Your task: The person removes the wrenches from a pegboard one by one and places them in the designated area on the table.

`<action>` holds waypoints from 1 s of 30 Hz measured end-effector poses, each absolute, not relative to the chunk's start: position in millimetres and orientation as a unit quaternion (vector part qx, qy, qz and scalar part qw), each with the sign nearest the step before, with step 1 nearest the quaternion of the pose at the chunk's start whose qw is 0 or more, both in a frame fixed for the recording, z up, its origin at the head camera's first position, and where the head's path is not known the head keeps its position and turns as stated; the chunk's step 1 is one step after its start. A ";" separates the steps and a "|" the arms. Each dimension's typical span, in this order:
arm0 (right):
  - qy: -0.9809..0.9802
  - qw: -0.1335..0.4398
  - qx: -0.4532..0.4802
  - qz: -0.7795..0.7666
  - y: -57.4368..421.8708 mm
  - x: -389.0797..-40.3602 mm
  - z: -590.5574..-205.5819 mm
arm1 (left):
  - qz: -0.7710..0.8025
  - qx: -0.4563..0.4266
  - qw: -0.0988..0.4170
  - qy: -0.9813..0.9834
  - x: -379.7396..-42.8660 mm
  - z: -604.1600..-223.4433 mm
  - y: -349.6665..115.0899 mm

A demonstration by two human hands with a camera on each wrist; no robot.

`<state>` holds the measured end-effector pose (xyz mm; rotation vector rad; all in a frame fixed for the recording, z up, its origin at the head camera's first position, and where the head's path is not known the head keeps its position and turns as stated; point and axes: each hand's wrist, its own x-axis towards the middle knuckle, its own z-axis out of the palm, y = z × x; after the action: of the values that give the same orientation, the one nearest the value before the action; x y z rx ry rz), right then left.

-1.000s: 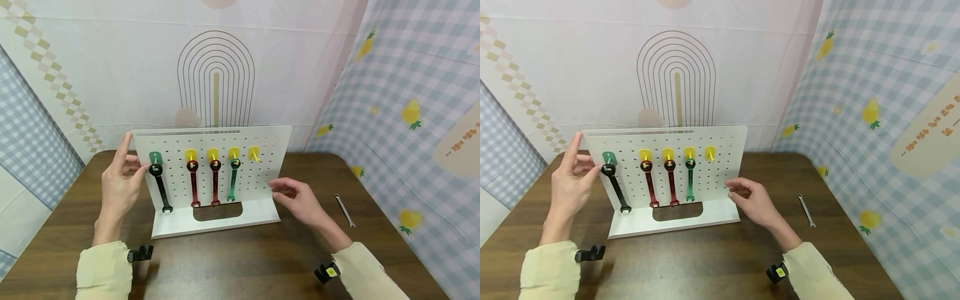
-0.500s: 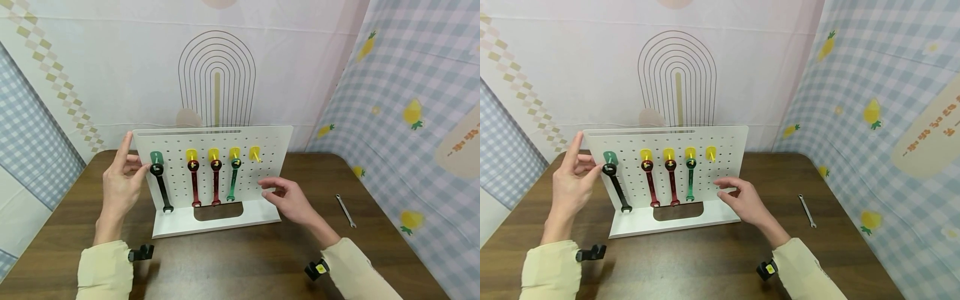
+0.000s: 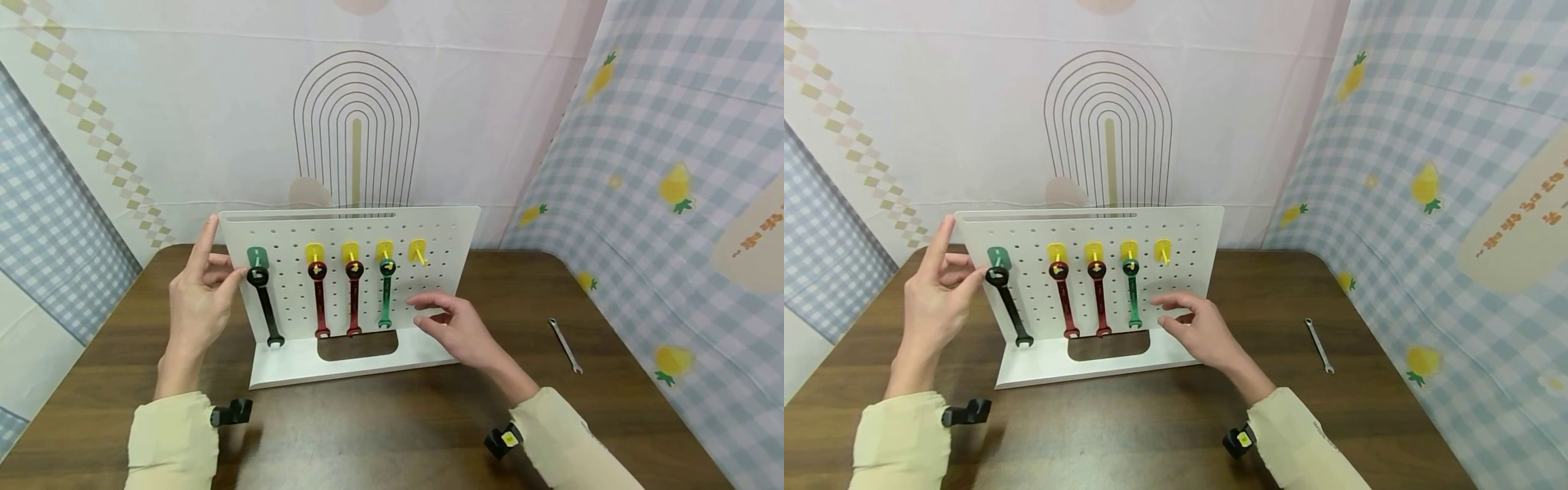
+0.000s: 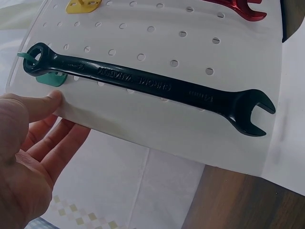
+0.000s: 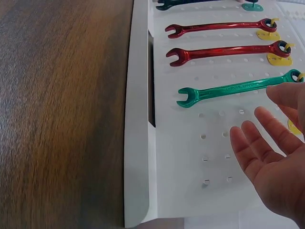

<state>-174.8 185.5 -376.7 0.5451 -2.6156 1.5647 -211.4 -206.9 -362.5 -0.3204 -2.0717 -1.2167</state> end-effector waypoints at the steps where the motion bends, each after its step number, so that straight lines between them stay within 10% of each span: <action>1: -0.843 0.020 0.179 0.507 184.4 -175.1 -377.1 | -0.470 -0.124 0.351 -0.800 -211.4 -362.6 -206.8; 30: -0.845 -0.013 0.215 0.489 161.4 -187.3 -376.6 | -0.466 -0.116 0.349 -0.805 -210.3 -362.5 -207.8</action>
<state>-187.3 161.4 -376.6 0.6818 -2.6774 1.5485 -210.3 -207.8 -362.5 -0.2999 -2.0856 -1.2076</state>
